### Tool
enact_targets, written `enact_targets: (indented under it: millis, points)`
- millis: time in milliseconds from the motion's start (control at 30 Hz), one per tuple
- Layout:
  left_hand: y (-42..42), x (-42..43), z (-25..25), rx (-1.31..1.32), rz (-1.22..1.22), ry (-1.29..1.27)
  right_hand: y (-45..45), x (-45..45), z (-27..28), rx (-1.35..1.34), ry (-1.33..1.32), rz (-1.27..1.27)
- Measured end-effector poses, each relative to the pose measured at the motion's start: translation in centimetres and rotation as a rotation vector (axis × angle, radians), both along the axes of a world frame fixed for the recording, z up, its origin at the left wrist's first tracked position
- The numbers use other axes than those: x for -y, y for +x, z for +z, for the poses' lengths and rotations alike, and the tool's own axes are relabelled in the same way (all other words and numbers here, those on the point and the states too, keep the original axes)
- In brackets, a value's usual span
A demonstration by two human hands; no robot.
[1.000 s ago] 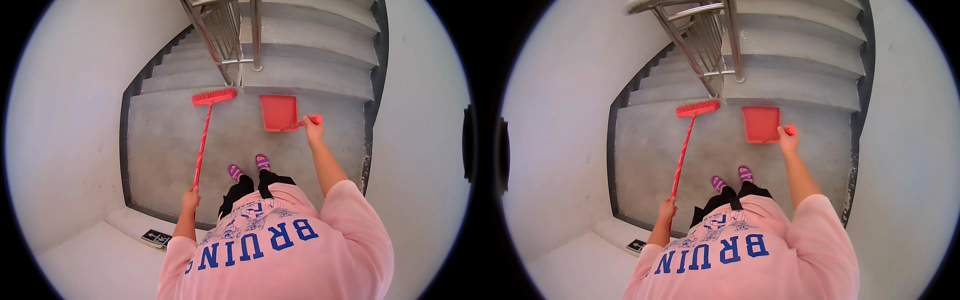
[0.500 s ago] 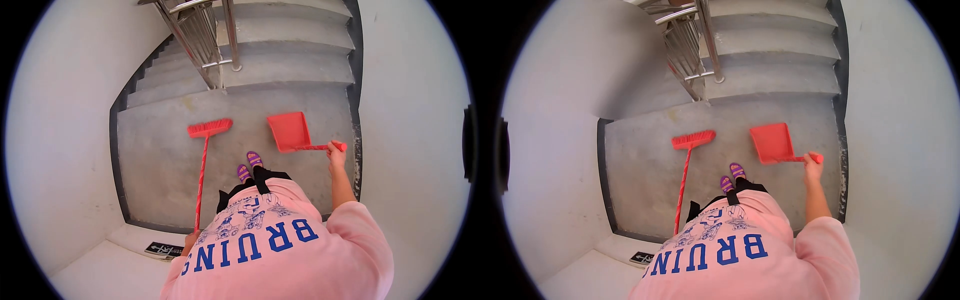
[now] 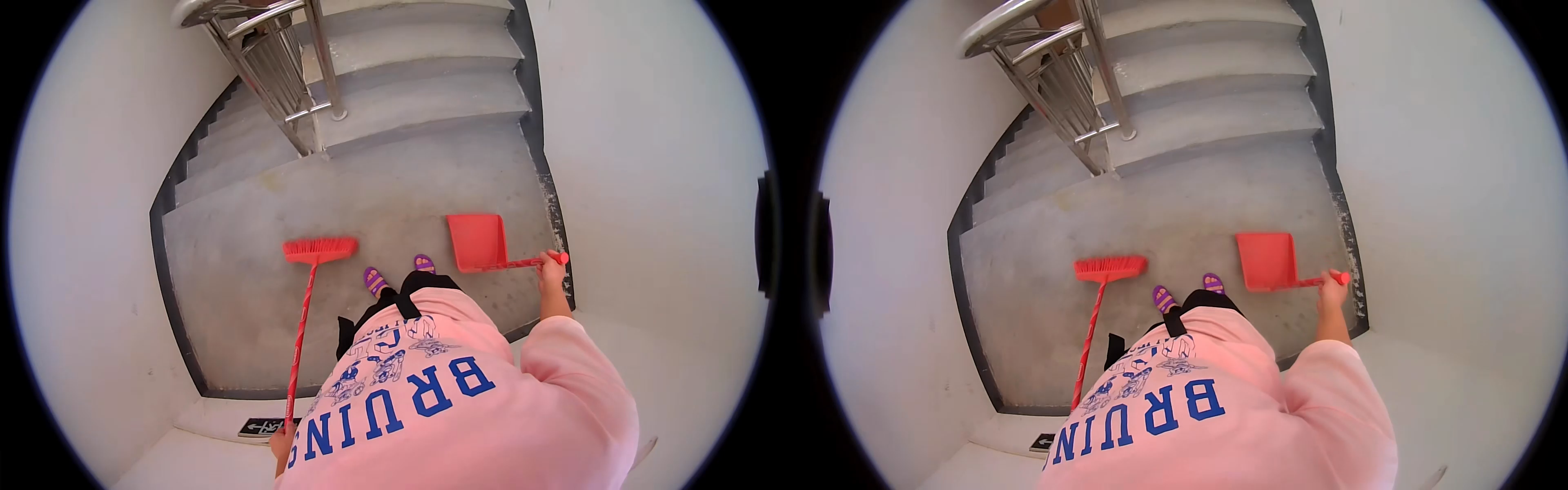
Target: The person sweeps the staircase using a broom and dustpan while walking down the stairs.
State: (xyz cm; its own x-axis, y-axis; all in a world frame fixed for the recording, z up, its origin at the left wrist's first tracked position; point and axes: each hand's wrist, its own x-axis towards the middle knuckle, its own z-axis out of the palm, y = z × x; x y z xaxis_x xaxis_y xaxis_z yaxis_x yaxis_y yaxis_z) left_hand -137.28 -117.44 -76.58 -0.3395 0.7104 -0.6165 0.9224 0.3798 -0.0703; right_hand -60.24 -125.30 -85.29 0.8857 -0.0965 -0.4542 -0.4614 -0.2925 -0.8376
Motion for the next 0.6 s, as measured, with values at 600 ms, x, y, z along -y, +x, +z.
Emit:
enact_targets:
  millis: [600]
  points:
    - [40.5,-16.0,-8.2,0.408,-0.619,-0.095,0.1,15.4,0.4,-0.061,0.023,-0.125]
